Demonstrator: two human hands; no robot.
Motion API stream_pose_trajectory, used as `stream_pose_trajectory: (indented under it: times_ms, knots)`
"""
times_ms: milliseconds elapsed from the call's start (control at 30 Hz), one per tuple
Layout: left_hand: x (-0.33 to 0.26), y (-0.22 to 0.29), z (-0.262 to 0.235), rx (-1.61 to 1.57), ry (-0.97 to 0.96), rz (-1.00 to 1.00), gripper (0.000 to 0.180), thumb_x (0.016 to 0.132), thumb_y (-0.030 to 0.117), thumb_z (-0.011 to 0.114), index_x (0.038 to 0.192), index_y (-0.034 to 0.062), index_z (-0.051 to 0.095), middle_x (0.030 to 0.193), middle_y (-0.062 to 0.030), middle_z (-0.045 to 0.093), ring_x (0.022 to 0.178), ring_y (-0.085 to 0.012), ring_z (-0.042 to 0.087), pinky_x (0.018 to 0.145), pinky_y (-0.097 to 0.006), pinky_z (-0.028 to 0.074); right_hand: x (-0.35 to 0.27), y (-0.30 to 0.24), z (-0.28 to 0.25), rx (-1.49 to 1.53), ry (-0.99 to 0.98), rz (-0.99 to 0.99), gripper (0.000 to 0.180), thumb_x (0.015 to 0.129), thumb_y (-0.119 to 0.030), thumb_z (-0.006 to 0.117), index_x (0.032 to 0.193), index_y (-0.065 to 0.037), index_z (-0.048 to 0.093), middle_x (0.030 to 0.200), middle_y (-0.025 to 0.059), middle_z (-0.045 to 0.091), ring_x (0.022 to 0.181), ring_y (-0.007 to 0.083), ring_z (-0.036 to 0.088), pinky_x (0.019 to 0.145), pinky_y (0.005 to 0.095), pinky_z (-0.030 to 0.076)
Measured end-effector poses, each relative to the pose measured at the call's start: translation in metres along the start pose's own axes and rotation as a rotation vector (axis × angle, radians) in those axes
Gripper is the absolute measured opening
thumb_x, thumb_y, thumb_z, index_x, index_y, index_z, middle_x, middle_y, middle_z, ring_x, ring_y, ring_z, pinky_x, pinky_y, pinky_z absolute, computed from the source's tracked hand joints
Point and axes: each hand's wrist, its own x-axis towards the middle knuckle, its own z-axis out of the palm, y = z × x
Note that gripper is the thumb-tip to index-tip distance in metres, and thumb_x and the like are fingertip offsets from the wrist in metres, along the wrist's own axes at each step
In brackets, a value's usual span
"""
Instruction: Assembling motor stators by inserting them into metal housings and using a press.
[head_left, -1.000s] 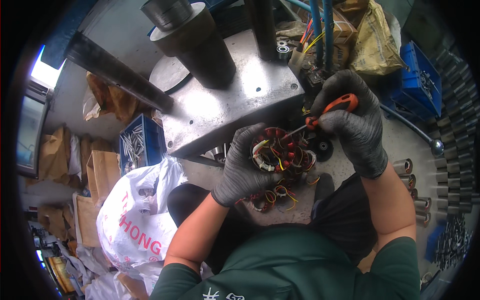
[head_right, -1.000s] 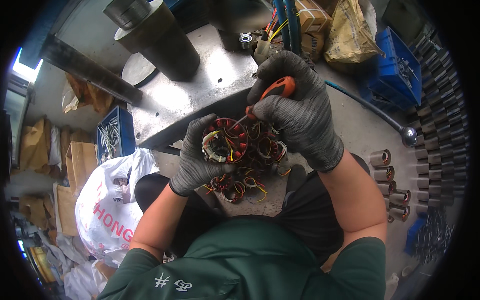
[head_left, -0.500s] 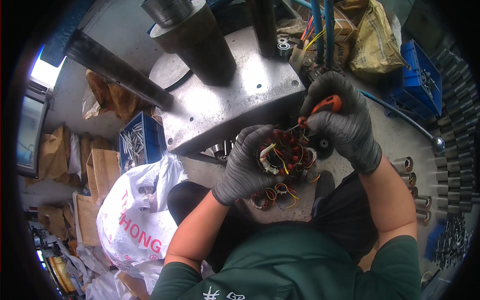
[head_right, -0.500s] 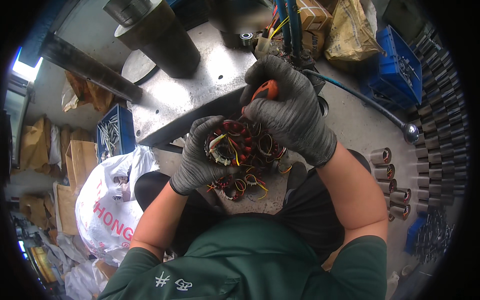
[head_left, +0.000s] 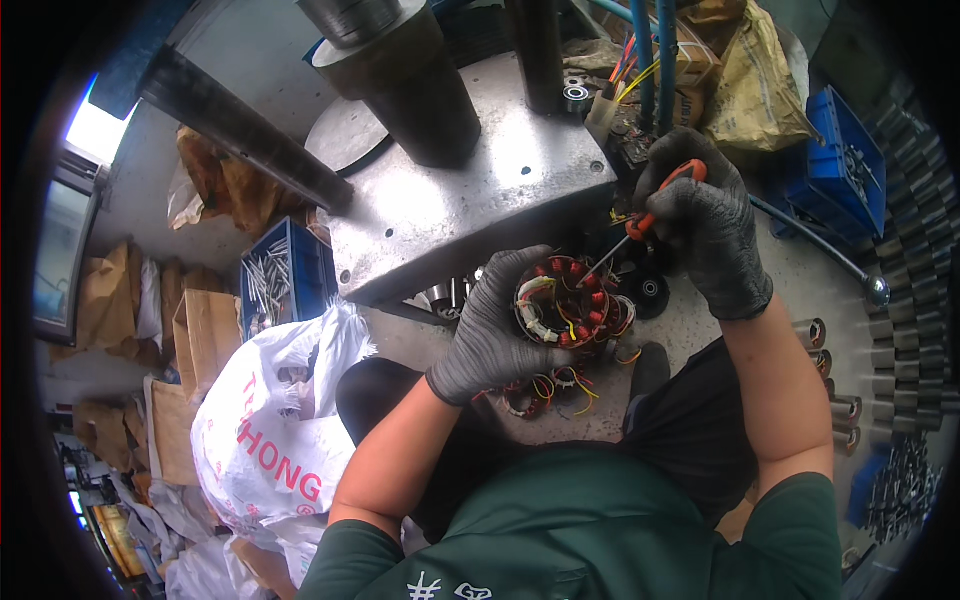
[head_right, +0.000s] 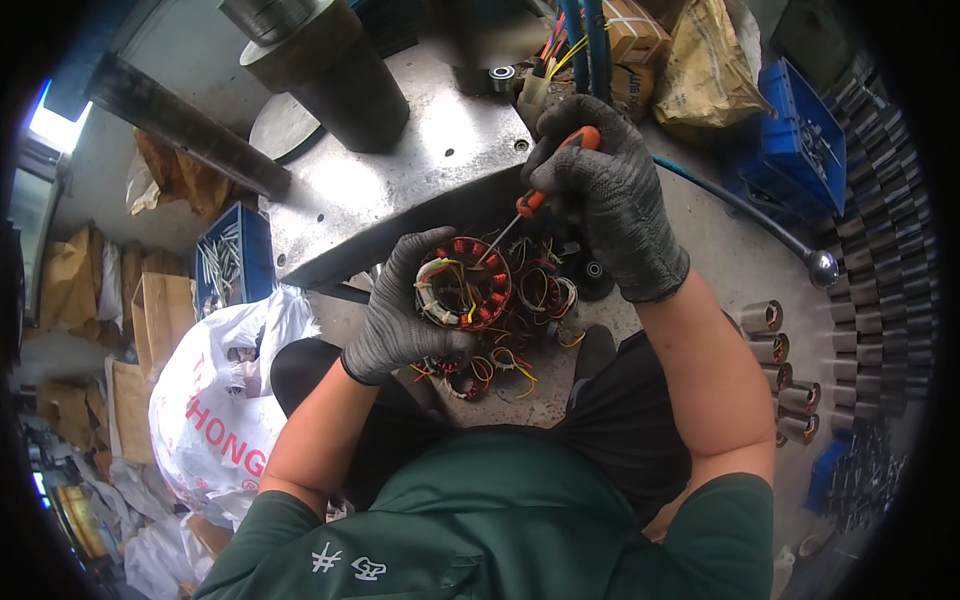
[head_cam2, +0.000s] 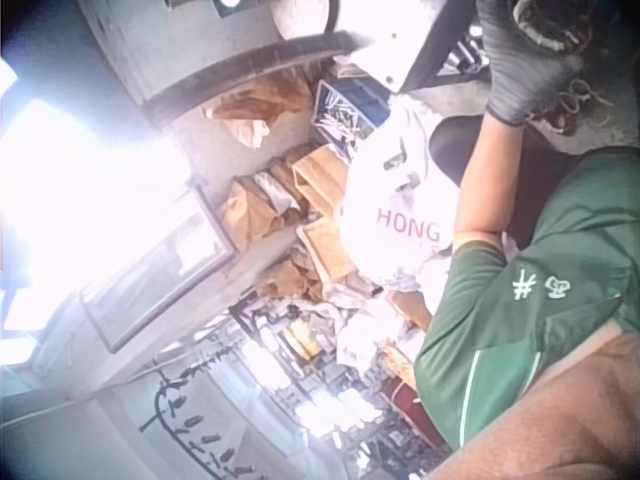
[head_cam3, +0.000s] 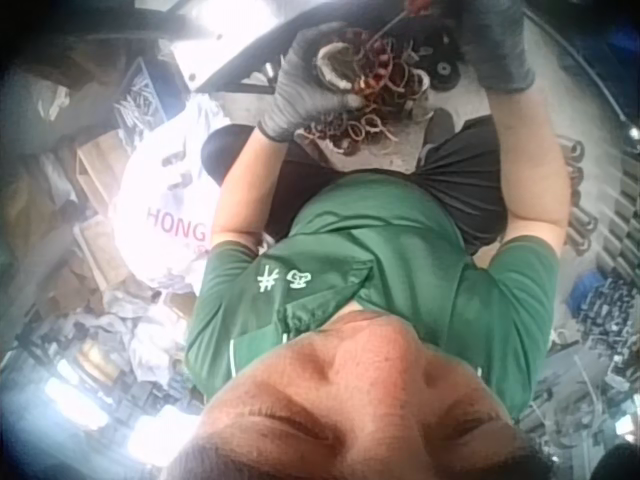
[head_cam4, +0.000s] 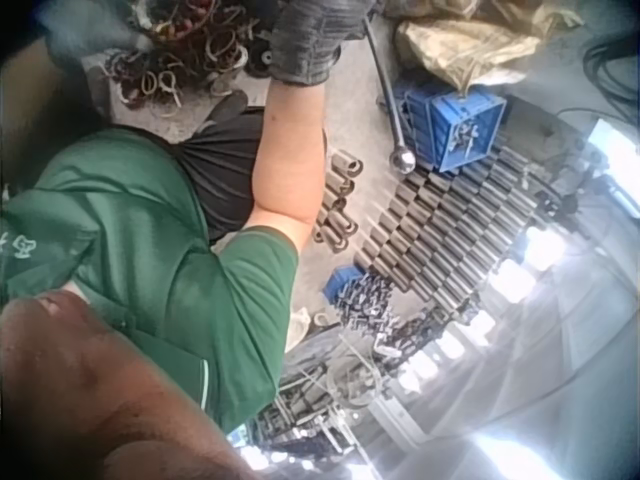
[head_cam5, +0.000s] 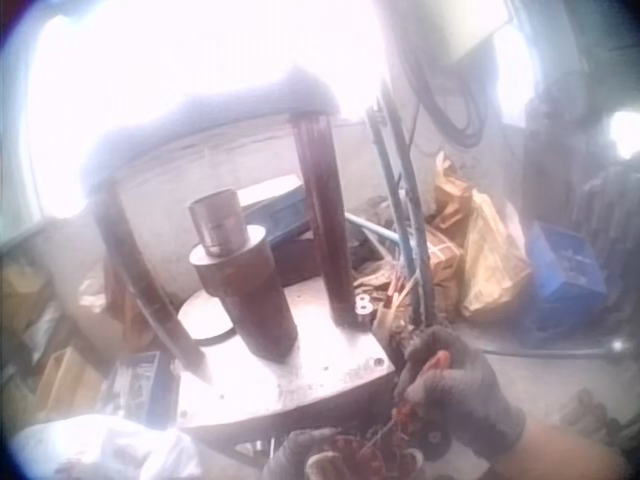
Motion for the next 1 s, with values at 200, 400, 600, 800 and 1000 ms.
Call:
stream_pose_trajectory:
  times_ms: [200,400,600,800,1000]
  knots:
    - [-0.002,-0.001,-0.001,-0.237,0.047,-0.074,0.115,0.053,0.028,0.106,0.148,0.0066,0.044,0.135,-0.0084,0.061,0.127,-0.0211,0.059,0.111,-0.039,0.050,0.013,0.012,-0.012,0.325,-0.025,-0.012,0.030,0.081,-0.004,0.074,0.110,-0.007,0.065,0.090,0.0054,0.071,0.076,0.0124,0.067,0.064,0.0228,0.054]
    - [-0.004,0.001,-0.005,-0.578,0.182,-0.073,0.110,0.057,0.028,0.105,0.147,0.0058,0.045,0.135,-0.0108,0.062,0.125,-0.0240,0.062,0.111,-0.043,0.051,0.041,0.034,-0.024,-0.898,0.221,-0.860,0.016,0.086,0.004,0.071,0.099,-0.005,0.069,0.111,0.0142,0.066,0.095,0.0286,0.068,0.080,0.0330,0.056]
    - [0.004,0.005,-0.011,-0.734,0.288,0.035,0.094,0.068,0.022,0.099,0.141,0.0021,0.044,0.134,-0.0173,0.062,0.123,-0.0288,0.065,0.108,-0.045,0.055,0.062,0.064,-0.043,-0.495,0.024,-0.172,0.015,0.086,-0.001,0.071,0.101,-0.003,0.069,0.095,0.0061,0.070,0.086,0.0144,0.067,0.076,0.0295,0.055]
    - [0.005,0.004,-0.025,-0.796,0.334,0.100,0.075,0.080,0.019,0.089,0.141,-0.0017,0.050,0.132,-0.0155,0.065,0.123,-0.0265,0.065,0.112,-0.041,0.049,0.059,0.064,-0.048,-0.339,0.125,-0.310,0.022,0.086,0.005,0.066,0.106,-0.004,0.069,0.103,0.0035,0.070,0.096,0.0097,0.065,0.085,0.0287,0.055]
    - [0.006,-0.016,-0.039,-0.744,0.422,0.075,0.067,0.082,0.020,0.085,0.138,-0.0009,0.055,0.126,-0.0110,0.068,0.110,-0.0187,0.067,0.093,-0.031,0.055,0.069,0.102,-0.028,-0.532,-0.270,-0.445,0.042,0.075,0.017,0.052,0.110,-0.001,0.065,0.119,0.0135,0.068,0.118,0.0262,0.065,0.102,0.0335,0.051]
